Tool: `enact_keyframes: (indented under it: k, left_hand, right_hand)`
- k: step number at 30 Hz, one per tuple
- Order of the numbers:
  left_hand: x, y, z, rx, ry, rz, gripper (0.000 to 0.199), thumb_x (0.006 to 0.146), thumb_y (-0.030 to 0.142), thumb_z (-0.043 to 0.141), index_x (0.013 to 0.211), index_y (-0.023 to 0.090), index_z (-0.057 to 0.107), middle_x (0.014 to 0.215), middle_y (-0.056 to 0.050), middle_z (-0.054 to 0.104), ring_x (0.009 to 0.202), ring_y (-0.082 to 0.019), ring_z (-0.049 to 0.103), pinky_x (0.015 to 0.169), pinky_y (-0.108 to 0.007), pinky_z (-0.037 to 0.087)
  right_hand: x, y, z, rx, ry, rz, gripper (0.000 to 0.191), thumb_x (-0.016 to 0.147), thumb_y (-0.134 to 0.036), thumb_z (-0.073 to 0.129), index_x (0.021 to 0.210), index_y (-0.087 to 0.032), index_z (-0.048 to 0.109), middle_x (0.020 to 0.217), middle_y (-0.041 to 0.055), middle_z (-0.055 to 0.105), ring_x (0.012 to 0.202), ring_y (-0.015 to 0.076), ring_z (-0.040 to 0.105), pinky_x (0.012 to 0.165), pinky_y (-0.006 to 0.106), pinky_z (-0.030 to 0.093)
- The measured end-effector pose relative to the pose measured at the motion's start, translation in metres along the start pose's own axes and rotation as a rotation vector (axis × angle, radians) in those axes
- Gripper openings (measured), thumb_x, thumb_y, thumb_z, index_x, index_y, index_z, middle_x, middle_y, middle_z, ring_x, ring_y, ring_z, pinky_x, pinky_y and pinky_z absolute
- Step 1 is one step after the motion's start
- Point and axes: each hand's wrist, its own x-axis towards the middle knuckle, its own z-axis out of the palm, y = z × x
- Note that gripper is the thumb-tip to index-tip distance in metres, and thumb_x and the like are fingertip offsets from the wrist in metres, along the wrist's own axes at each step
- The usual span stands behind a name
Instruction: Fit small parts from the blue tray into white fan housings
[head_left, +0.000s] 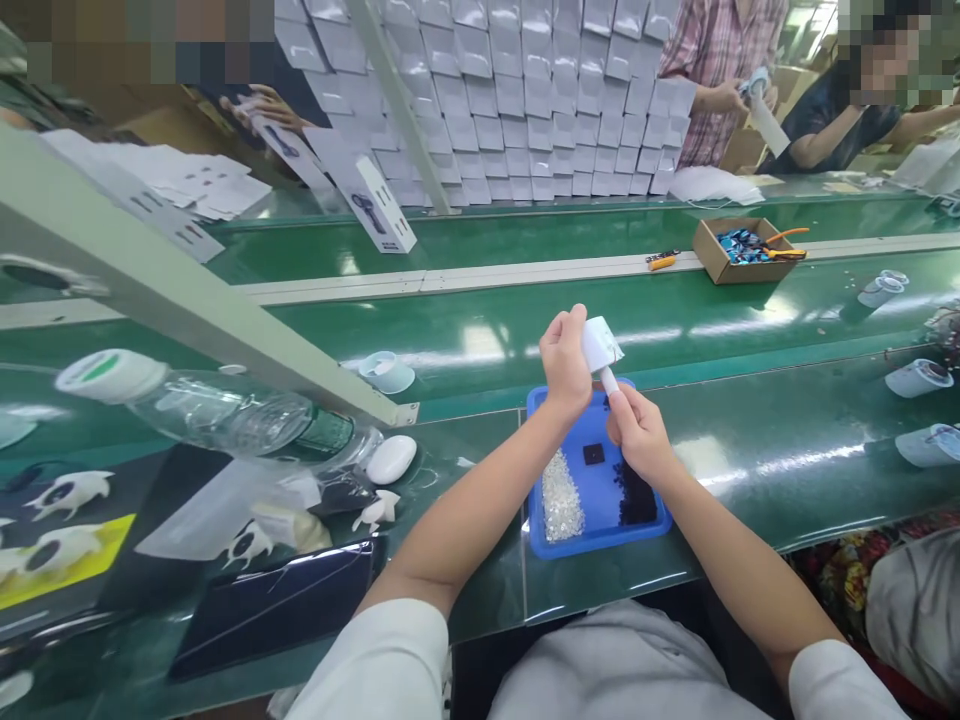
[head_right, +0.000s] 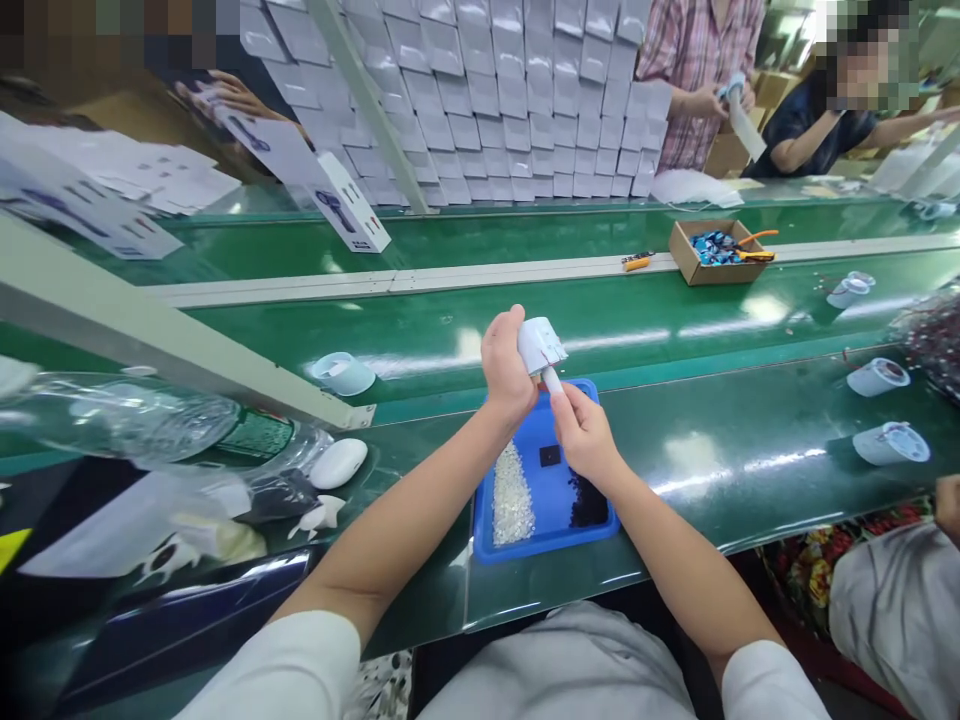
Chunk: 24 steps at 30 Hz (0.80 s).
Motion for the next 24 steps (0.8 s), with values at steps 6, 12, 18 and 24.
enact_keyframes:
  k: [6,12,18,24]
  left_hand:
    - [0.003,0.008,-0.002,0.422,-0.365,0.057,0.028,0.079,0.022,0.068,0.073,0.021,0.040,0.072,0.005,0.047,0.065,-0.007,0.047,0.062,-0.021,0.041]
    - [0.039,0.037,-0.026,0.722,-0.391,0.039,0.044,0.074,0.033,0.073,0.089,0.025,0.033,0.082,0.004,0.047,0.069,-0.011,0.054,0.069,-0.028,0.045]
    - [0.073,0.031,-0.059,1.464,-0.407,0.144,0.037,0.070,0.030,0.074,0.100,0.022,0.054,0.113,-0.010,0.050,0.114,-0.031,0.051,0.098,-0.043,0.042]
    - [0.070,-0.006,-0.061,1.691,-0.691,0.164,0.047,0.081,0.019,0.058,0.127,0.024,0.054,0.136,-0.013,0.049,0.132,-0.032,0.039,0.110,-0.050,0.029]
  right_hand:
    - [0.004,0.002,-0.014,-0.183,0.159,-0.092,0.053,0.089,-0.061,0.048,0.113,-0.017,0.063,0.050,-0.0092,0.030,0.041,0.0082,0.026,0.041,0.025,0.021]
    - [0.012,0.003,-0.019,-0.401,0.113,-0.137,0.035,0.089,-0.042,0.052,0.115,-0.021,0.061,0.055,-0.0074,0.045,0.047,0.0105,0.040,0.049,0.025,0.033]
    - [0.014,0.004,-0.018,-0.322,0.219,-0.106,0.019,0.081,-0.037,0.062,0.089,-0.023,0.053,0.052,-0.0104,0.041,0.047,0.0094,0.041,0.050,0.024,0.036]
    - [0.015,0.004,-0.013,-0.196,0.067,-0.084,0.031,0.077,-0.050,0.069,0.081,-0.022,0.055,0.072,-0.0036,0.058,0.058,0.0104,0.056,0.057,0.027,0.049]
